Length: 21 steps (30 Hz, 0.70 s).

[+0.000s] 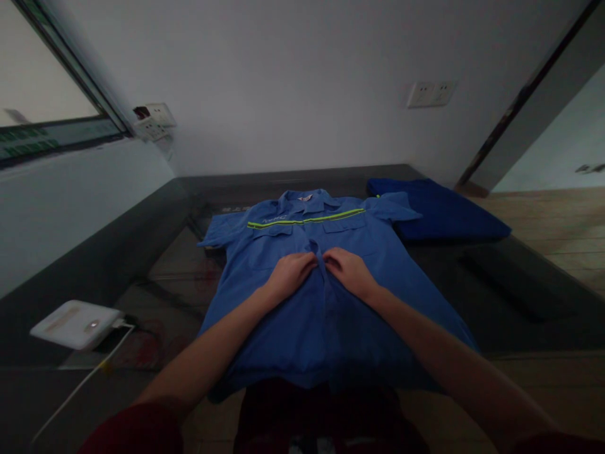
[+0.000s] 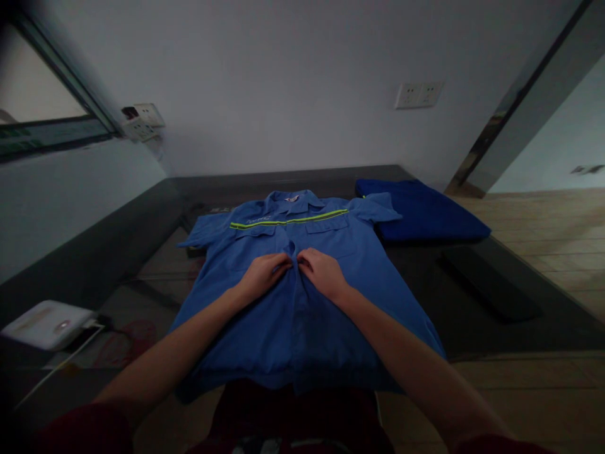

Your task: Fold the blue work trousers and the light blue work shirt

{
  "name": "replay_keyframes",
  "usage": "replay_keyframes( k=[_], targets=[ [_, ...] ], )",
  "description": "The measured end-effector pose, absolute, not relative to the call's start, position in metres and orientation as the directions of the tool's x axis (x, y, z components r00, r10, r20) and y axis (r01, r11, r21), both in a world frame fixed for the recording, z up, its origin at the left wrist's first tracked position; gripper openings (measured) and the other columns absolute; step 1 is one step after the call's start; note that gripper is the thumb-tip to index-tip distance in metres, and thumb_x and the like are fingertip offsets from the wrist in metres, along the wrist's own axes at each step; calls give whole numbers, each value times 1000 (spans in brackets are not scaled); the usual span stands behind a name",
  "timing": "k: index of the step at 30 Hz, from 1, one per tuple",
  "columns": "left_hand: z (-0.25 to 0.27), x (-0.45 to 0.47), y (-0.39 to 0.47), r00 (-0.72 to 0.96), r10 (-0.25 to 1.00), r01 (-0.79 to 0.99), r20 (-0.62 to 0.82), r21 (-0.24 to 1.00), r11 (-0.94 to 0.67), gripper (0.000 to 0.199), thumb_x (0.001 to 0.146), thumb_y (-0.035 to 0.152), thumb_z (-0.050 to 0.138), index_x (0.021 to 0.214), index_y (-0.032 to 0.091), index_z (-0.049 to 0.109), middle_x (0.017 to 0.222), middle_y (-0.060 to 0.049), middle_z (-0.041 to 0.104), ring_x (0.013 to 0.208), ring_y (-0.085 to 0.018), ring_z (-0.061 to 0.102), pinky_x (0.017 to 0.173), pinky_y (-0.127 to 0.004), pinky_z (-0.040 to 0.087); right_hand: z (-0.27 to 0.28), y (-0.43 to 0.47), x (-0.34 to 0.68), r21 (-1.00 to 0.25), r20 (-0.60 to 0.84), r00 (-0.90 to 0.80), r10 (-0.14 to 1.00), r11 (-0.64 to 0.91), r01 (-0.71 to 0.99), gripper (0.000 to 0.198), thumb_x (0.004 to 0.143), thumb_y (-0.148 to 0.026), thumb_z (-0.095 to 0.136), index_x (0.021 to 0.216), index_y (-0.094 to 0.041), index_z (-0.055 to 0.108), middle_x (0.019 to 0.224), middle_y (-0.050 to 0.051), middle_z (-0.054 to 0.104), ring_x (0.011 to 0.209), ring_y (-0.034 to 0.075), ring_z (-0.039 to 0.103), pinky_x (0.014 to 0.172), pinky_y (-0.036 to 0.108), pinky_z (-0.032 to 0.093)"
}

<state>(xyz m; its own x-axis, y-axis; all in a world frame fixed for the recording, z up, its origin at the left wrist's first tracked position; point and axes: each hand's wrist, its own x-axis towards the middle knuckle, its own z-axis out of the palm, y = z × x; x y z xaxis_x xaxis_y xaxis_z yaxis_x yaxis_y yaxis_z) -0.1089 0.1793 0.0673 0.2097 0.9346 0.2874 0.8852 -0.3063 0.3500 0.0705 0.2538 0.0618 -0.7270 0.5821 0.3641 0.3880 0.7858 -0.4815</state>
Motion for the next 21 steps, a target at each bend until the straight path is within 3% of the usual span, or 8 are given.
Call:
replay_keyframes(
  k=[4, 8, 21],
  targets=[
    [67, -111, 181, 233, 935, 873, 268, 367, -322, 18, 92, 24, 44, 94, 20, 62, 88, -4, 68, 80, -16, 63, 72, -24, 45, 66, 253, 70, -288, 237, -816, 527, 840, 459, 15, 92, -19, 46, 98, -19, 59, 96, 7, 63, 90, 18, 59, 76, 26, 42],
    [67, -112, 182, 218, 942, 850, 255, 424, -312, 17, 90, 21, 46, 93, 19, 63, 87, -3, 69, 79, -15, 64, 72, -22, 45, 68, 253, 69, -209, 180, -850, 494, 864, 458, 14, 93, -21, 47, 99, -19, 59, 96, 7, 63, 88, 18, 60, 73, 25, 42],
    [69, -109, 180, 156, 959, 786, 237, 558, -266, 13, 86, 18, 49, 82, 18, 62, 78, 0, 68, 74, -15, 63, 70, -23, 46, 61, 256, 67, -354, 235, -835, 497, 844, 403, 12, 92, -21, 48, 93, -18, 59, 91, 5, 64, 85, 18, 60, 74, 26, 42]
  ],
)
